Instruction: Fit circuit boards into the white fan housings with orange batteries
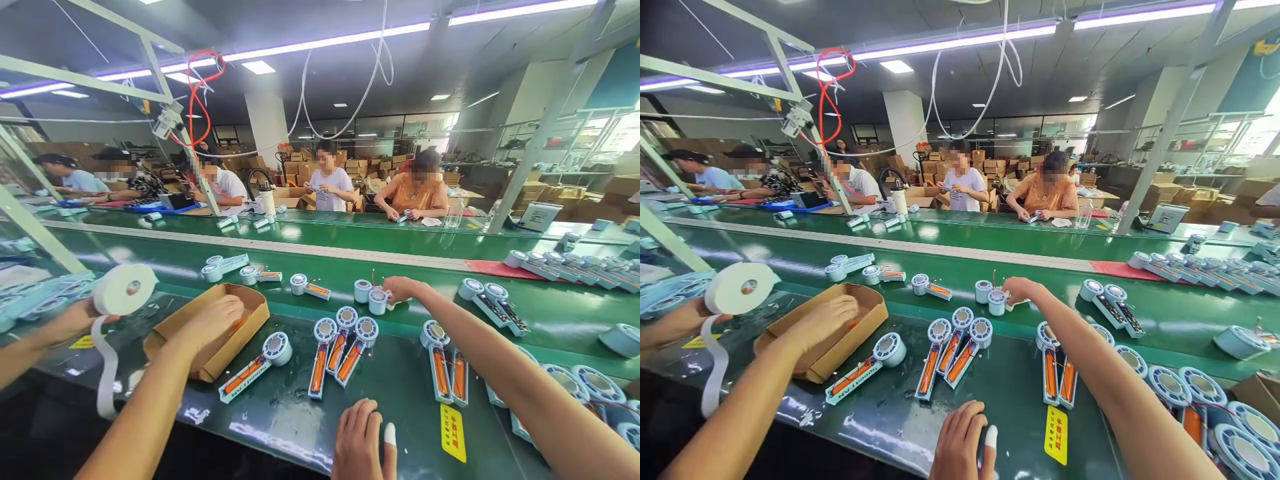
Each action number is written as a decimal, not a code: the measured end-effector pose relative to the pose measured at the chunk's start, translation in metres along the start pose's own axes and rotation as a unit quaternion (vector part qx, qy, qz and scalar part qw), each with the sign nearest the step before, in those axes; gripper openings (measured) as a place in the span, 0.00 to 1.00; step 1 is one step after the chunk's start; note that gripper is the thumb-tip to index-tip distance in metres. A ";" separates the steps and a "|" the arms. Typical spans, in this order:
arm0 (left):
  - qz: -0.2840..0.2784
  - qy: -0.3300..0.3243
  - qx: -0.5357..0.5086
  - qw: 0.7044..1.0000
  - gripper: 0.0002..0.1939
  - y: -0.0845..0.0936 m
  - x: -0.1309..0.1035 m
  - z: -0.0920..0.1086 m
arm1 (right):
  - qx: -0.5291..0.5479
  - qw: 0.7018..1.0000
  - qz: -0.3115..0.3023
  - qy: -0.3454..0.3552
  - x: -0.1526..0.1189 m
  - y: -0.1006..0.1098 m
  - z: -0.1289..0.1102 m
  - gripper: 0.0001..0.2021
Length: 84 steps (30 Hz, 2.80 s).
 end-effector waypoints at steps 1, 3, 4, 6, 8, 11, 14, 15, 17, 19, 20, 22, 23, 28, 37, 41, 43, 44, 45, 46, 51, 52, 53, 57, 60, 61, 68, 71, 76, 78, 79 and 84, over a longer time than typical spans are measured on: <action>-0.017 0.001 -0.004 1.000 0.08 0.003 0.002 0.002 | 0.003 1.000 0.011 -0.018 -0.010 0.005 -0.002 0.14; -0.038 0.005 -0.011 0.999 0.09 0.008 0.005 0.005 | 0.012 0.997 0.039 -0.060 -0.036 0.013 -0.008 0.13; -0.040 0.009 -0.017 0.999 0.10 0.010 0.007 0.005 | 0.018 0.994 0.059 -0.085 -0.052 0.016 -0.012 0.13; -0.036 0.025 -0.041 0.998 0.10 0.013 0.010 0.004 | 0.031 0.985 0.099 -0.137 -0.092 0.017 -0.027 0.11; -0.027 0.061 -0.080 0.995 0.10 0.014 0.012 -0.001 | 0.047 0.974 0.127 -0.179 -0.137 0.007 -0.047 0.10; -0.003 0.157 -0.162 0.974 0.14 0.018 0.015 -0.010 | 0.075 0.958 0.153 -0.232 -0.200 -0.026 -0.083 0.08; -0.003 0.244 -0.247 0.938 0.17 0.021 0.016 -0.013 | 0.119 0.926 0.190 -0.304 -0.236 -0.068 -0.115 0.01; -0.012 0.256 -0.264 0.930 0.18 0.021 0.017 -0.012 | 0.127 0.921 0.200 -0.310 -0.241 -0.079 -0.123 0.03; -0.036 0.266 -0.269 0.925 0.22 0.016 0.018 -0.009 | 0.145 0.920 0.209 -0.300 -0.245 -0.098 -0.136 0.10; -0.061 0.256 -0.235 0.936 0.26 0.008 0.021 -0.007 | 0.173 0.924 0.202 -0.274 -0.247 -0.111 -0.143 0.19; -0.068 0.243 -0.209 0.945 0.28 0.004 0.024 -0.008 | 0.186 0.927 0.193 -0.263 -0.248 -0.116 -0.145 0.23; -0.071 0.195 -0.165 0.964 0.29 -0.005 0.032 -0.010 | 0.208 0.931 0.171 -0.244 -0.255 -0.124 -0.144 0.29; -0.067 0.163 -0.154 0.972 0.29 -0.008 0.037 -0.012 | 0.222 0.933 0.161 -0.233 -0.261 -0.126 -0.142 0.30; -0.011 0.087 -0.142 0.986 0.24 -0.017 0.054 -0.024 | 0.338 0.910 0.177 -0.163 -0.301 -0.106 -0.088 0.19; -0.089 0.170 -0.171 0.966 0.42 -0.023 0.063 -0.027 | 0.154 0.739 0.137 -0.641 -0.429 -0.062 0.188 0.12; -0.046 0.138 -0.163 0.976 0.36 -0.026 0.063 -0.029 | 0.155 0.752 0.072 -0.637 -0.438 -0.094 0.227 0.15; -0.031 0.133 -0.158 0.978 0.33 -0.026 0.060 -0.032 | 0.154 0.775 0.071 -0.608 -0.437 -0.105 0.231 0.15; -0.029 0.135 -0.155 0.978 0.33 -0.026 0.059 -0.032 | 0.154 0.787 0.076 -0.592 -0.437 -0.109 0.231 0.15; -0.034 0.138 -0.154 0.978 0.33 -0.025 0.059 -0.033 | 0.155 0.798 0.083 -0.577 -0.437 -0.111 0.230 0.15; -0.040 0.141 -0.154 0.977 0.34 -0.024 0.058 -0.032 | 0.155 0.806 0.092 -0.564 -0.437 -0.112 0.229 0.13; -0.055 0.157 -0.161 0.973 0.34 -0.018 0.058 -0.027 | 0.153 0.794 0.197 -0.554 -0.442 -0.095 0.222 0.09; -0.052 0.157 -0.161 0.973 0.35 -0.018 0.058 -0.026 | 0.154 0.784 0.228 -0.557 -0.443 -0.089 0.221 0.10; -0.047 0.156 -0.160 0.974 0.35 -0.017 0.057 -0.026 | 0.156 0.772 0.259 -0.559 -0.445 -0.081 0.219 0.13; 0.038 0.133 -0.163 0.977 0.29 -0.008 0.056 -0.023 | 0.190 0.732 0.369 -0.540 -0.445 -0.049 0.195 0.20; 0.101 0.064 -0.149 0.982 0.20 0.013 0.055 -0.006 | 0.263 0.745 0.404 -0.462 -0.417 -0.032 0.140 0.21; 0.102 0.038 -0.140 0.984 0.19 0.021 0.055 0.003 | 0.307 0.757 0.402 -0.413 -0.401 -0.029 0.113 0.21; -0.097 0.019 -0.264 0.960 0.21 0.042 0.045 0.043 | 0.788 0.603 0.117 -0.050 -0.270 -0.053 -0.098 0.13; -0.106 0.246 -0.329 0.906 0.24 0.043 0.034 0.028 | 0.825 0.557 0.075 -0.053 -0.241 -0.072 -0.130 0.14; -0.052 0.419 -0.368 0.829 0.30 0.045 0.025 0.001 | 0.585 0.771 0.222 -0.119 -0.225 -0.085 -0.126 0.10; -0.052 0.441 -0.377 0.813 0.28 0.040 0.023 -0.009 | 0.420 0.874 0.217 -0.110 -0.222 -0.087 -0.126 0.12; -0.055 0.446 -0.377 0.810 0.28 0.038 0.022 -0.013 | 0.348 0.911 0.198 -0.096 -0.219 -0.089 -0.127 0.14; -0.089 0.410 -0.366 0.831 0.30 0.028 0.021 -0.019 | 0.222 0.953 0.197 -0.055 -0.217 -0.097 -0.130 0.12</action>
Point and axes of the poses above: each hand's wrist, its own x-axis towards the middle knuckle, its own y-axis out of the back of the hand, z = x × y, the point moved 3 cm from there along x, towards the middle knuckle, and after that the axes turned 8 degrees about -y, right-handed, at the moved point
